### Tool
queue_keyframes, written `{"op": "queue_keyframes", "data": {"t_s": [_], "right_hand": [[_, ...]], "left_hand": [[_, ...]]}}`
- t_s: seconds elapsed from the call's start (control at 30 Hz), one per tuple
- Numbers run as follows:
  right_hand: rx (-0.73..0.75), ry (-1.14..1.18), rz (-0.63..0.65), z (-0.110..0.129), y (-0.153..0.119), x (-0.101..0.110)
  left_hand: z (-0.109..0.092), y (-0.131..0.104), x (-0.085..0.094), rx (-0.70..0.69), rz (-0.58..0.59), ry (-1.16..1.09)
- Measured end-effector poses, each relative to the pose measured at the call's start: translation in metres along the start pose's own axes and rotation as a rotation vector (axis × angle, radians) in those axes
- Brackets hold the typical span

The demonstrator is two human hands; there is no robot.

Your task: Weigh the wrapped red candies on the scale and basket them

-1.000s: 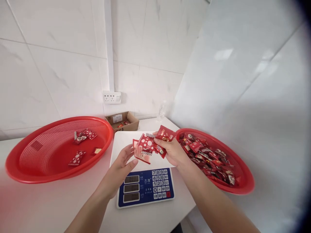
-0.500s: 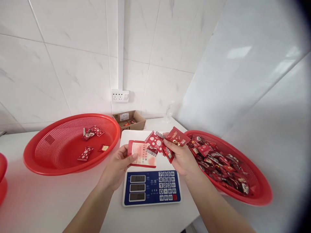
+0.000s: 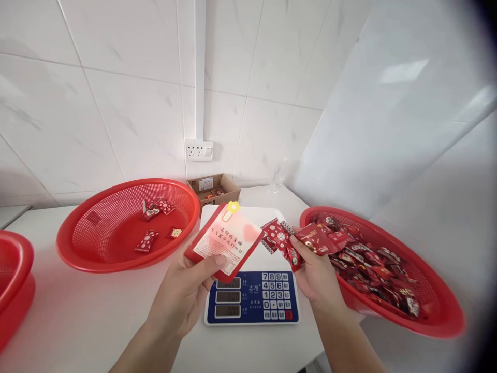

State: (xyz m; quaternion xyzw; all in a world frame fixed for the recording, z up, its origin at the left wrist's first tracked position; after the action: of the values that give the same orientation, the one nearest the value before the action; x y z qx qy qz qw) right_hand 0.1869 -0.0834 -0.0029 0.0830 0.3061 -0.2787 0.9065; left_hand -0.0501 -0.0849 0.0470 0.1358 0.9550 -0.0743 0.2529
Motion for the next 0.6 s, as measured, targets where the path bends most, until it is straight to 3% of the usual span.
{"op": "queue_keyframes", "data": {"t_s": [0.17, 0.37, 0.6], "right_hand": [[-0.017, -0.011, -0.011, -0.011, -0.001, 0.001], [-0.069, -0.057, 0.074, -0.018, 0.000, -0.010], [-0.065, -0.141, 0.113, -0.024, 0.005, -0.018]], "left_hand": [[-0.001, -0.010, -0.001, -0.034, -0.009, 0.044], [-0.002, -0.016, -0.004, -0.020, -0.038, 0.063], [-0.005, -0.021, -0.011, -0.043, 0.033, 0.080]]}}
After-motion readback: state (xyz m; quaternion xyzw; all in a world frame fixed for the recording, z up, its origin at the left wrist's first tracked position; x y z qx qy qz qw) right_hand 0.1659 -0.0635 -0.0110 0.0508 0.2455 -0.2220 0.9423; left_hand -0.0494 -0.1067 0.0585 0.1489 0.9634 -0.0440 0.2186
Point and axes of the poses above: each hand's wrist, its own y-axis towards the middle knuckle, its own x-axis out of the back of the hand, z = x × y, the point moved 2 cm from there along y, towards the middle knuckle, and after that the axes turned 7 degrees about y, right-handed, at the moved point
